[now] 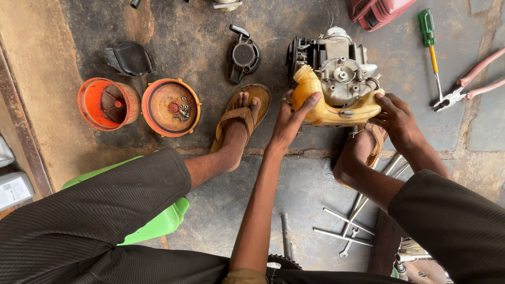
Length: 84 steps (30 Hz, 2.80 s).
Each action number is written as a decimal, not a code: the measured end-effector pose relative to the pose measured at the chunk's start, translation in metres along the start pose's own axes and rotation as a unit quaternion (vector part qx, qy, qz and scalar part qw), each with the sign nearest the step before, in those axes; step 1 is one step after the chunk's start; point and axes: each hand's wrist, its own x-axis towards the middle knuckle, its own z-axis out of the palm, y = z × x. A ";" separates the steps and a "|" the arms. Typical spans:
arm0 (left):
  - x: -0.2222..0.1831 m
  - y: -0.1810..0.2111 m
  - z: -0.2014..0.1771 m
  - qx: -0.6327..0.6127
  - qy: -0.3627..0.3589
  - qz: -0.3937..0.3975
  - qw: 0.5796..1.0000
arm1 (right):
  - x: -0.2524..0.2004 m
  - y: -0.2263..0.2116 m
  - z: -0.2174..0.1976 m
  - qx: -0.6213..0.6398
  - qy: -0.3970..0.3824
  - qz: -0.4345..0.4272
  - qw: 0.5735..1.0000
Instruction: The person assembles a small engine by attaching a yellow plastic component to the engine block and securing it with a screwdriver. They then place a red engine cover over the assembly and fasten it with screws.
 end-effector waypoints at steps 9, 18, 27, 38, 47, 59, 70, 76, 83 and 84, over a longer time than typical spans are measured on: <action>-0.006 -0.008 -0.010 -0.083 -0.032 -0.017 0.996 | 0.007 0.012 0.002 -0.041 -0.008 -0.027 0.999; -0.013 -0.022 0.002 -0.066 -0.035 0.045 0.996 | 0.001 0.022 0.007 -0.017 -0.016 -0.031 0.999; -0.004 -0.053 -0.007 -0.100 -0.046 0.069 0.992 | 0.003 0.021 0.008 -0.100 -0.022 -0.042 0.994; -0.028 -0.069 0.000 -0.073 -0.010 0.035 0.997 | 0.014 0.075 -0.023 -0.228 -0.016 -0.104 0.968; -0.025 -0.070 0.002 -0.136 -0.031 0.076 0.987 | 0.027 0.091 -0.039 -0.471 0.100 -0.291 0.827; -0.030 -0.078 0.008 -0.170 -0.037 0.115 0.978 | 0.016 0.077 -0.042 -0.449 0.059 -0.221 0.864; -0.031 -0.089 0.012 -0.160 -0.015 0.114 0.980 | -0.004 0.063 -0.024 -0.356 0.032 -0.145 0.923; -0.040 -0.076 0.012 -0.155 -0.011 0.088 0.984 | 0.003 0.078 -0.029 -0.320 0.021 -0.175 0.931; -0.041 -0.077 0.016 -0.158 0.009 0.117 0.980 | 0.000 0.037 -0.069 -0.316 -0.045 -0.123 0.940; -0.041 -0.079 0.017 -0.157 0.017 0.125 0.979 | -0.008 0.015 -0.080 -0.354 -0.082 -0.113 0.925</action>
